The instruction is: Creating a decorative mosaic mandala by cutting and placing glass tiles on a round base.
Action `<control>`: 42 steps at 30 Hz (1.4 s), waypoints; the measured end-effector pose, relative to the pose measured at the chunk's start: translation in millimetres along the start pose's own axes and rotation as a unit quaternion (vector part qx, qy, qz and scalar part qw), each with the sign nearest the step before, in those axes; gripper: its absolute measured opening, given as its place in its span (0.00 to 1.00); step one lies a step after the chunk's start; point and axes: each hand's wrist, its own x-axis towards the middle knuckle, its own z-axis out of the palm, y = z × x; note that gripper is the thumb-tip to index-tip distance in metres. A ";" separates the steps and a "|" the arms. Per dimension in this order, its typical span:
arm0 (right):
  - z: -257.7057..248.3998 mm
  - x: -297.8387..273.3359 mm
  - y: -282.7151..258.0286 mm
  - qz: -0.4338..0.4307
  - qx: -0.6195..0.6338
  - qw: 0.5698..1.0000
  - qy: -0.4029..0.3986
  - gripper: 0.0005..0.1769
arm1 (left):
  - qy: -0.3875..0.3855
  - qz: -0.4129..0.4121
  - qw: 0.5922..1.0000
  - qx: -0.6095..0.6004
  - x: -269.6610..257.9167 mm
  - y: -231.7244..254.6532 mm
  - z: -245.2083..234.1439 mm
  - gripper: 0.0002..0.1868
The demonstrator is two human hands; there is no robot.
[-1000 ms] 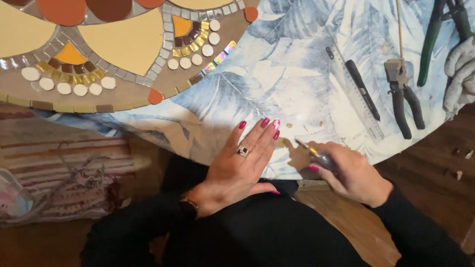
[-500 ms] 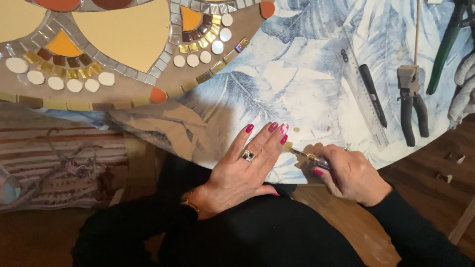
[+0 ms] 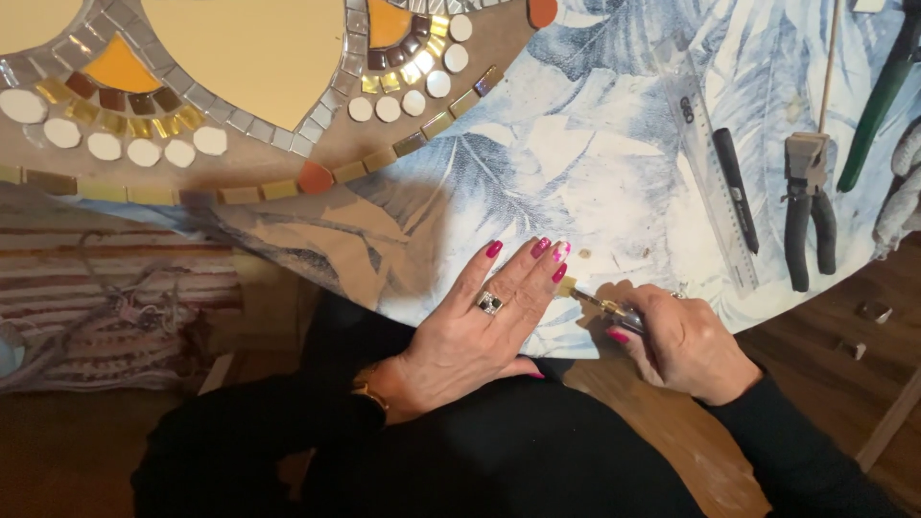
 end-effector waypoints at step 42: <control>-6.5 8.0 -20.7 0.030 0.011 0.999 -0.004 0.14 | -0.011 0.023 1.000 0.007 2.3 -1.1 -6.0 0.49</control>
